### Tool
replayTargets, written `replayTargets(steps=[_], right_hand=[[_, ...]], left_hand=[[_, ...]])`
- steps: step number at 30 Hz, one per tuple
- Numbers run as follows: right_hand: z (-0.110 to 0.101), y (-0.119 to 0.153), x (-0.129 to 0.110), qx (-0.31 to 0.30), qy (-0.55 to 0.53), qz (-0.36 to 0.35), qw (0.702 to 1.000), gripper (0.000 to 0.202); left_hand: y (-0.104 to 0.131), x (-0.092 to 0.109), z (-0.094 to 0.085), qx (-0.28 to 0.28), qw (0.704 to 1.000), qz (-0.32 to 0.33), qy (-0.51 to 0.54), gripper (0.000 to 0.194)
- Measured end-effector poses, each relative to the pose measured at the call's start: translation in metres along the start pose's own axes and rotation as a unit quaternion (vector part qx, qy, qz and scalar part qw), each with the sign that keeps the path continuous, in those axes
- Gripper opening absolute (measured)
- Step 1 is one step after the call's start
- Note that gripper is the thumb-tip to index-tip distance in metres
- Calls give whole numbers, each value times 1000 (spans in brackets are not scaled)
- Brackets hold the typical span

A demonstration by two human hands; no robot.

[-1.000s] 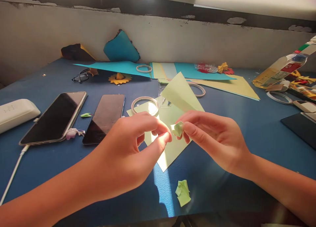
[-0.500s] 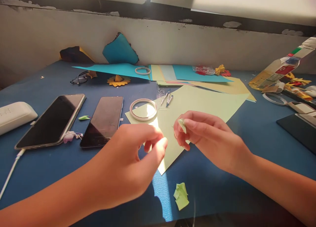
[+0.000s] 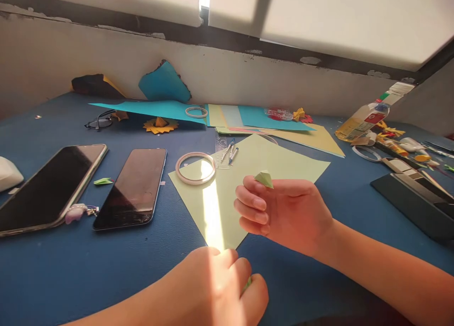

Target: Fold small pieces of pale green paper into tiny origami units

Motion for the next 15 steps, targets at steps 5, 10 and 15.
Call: replayTargets(steps=[5, 10, 15], right_hand=[[2, 0, -3, -13, 50, -8, 999, 15], [-8, 1, -14, 56, 168, -61, 982, 12], [-17, 7, -29, 118, 316, -136, 931, 18]], left_hand=[[-4, -14, -14, 10, 993, -60, 103, 21], [11, -69, -7, -61, 834, -361, 412, 16], [16, -100, -15, 39, 705, -440, 555, 12]])
Point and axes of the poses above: each hand's wrist, its own y-axis away from the middle knuckle, its own z-axis out of the palm, x = y × z, the point moved 9 cm from there along -y, towards the middle knuckle, and after that the axes turned 1 degree about -x, right-handed, at the moved point
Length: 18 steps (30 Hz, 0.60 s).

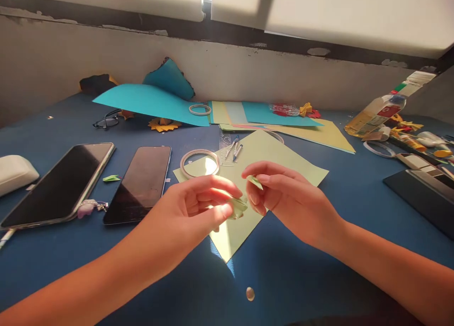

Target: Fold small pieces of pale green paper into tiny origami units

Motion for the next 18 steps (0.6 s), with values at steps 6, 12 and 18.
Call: replayTargets(steps=[6, 12, 18], right_hand=[[2, 6, -15, 7, 126, -96, 987, 17], [8, 19, -40, 78, 303, -239, 919, 14], [18, 32, -51, 84, 385, -334, 857, 20]], left_hand=[[-5, -3, -6, 4, 996, -14, 85, 16], [-3, -3, -5, 10, 993, -34, 109, 21], [2, 2, -10, 58, 993, -48, 90, 11]])
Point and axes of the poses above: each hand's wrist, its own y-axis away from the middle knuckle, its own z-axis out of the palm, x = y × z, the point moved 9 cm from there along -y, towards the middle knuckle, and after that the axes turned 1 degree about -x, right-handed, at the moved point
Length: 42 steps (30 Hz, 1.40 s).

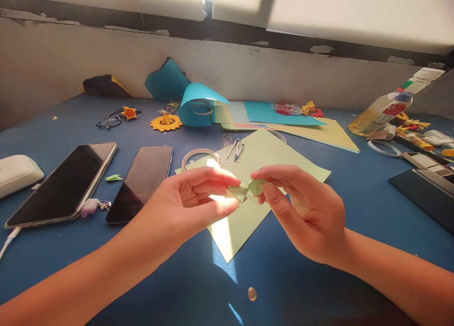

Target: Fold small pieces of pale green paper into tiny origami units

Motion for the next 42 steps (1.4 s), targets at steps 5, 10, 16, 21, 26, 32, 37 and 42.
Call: replayTargets(steps=[5, 10, 16, 21, 26, 32, 37, 42], right_hand=[[-2, 1, -4, 23, 17, -20, 999, 26], [-4, 1, -8, 36, 15, -59, 997, 34], [-2, 4, -21, -8, -15, -138, 990, 45], [1, 5, -26, -17, -10, -154, 988, 43], [6, 4, -31, -14, 2, -172, 985, 37], [9, 3, -34, -25, -12, -170, 985, 35], [11, 4, -32, -40, -9, -174, 984, 39], [17, 2, -30, -69, 11, -161, 984, 30]], left_hand=[[0, 0, 4, -22, 1000, 10, -1, 14], [2, -7, 11, -59, 998, -23, 27, 9], [-2, -12, 13, -91, 995, -28, 35, 10], [2, -17, 16, -101, 992, -61, 36, 14], [4, -20, 27, -161, 977, -86, 111, 13], [6, -21, 34, -212, 952, -101, 198, 12], [7, -20, 32, -205, 946, -99, 229, 12], [7, -23, 35, -221, 945, -115, 211, 16]])
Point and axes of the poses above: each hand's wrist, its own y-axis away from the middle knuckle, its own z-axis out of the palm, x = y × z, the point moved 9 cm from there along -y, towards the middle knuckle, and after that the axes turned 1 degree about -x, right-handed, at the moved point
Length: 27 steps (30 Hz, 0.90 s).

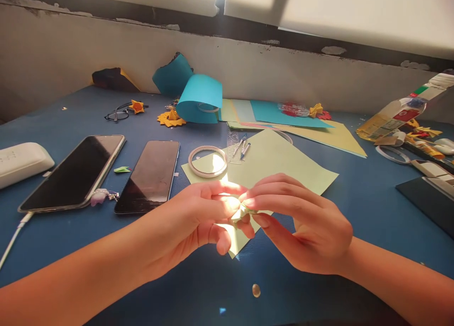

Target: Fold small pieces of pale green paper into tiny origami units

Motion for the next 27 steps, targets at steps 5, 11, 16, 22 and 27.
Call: replayTargets(steps=[5, 11, 16, 22, 27], right_hand=[[2, 3, 15, 22, -42, 108, 993, 25], [4, 21, 44, 55, -52, 267, 961, 11], [2, 22, 44, 68, -52, 274, 958, 12], [4, 29, 58, 72, -143, 362, 918, 7], [8, 36, 70, 80, -212, 398, 889, 8]], left_hand=[[-4, -6, 1, -11, 1000, -25, -14, 13], [5, 9, -20, 149, 972, 53, -172, 23], [11, 16, -16, 182, 926, 48, -328, 21], [5, 10, -27, 158, 957, 22, -242, 20], [9, 20, -30, 212, 938, 53, -270, 15]])
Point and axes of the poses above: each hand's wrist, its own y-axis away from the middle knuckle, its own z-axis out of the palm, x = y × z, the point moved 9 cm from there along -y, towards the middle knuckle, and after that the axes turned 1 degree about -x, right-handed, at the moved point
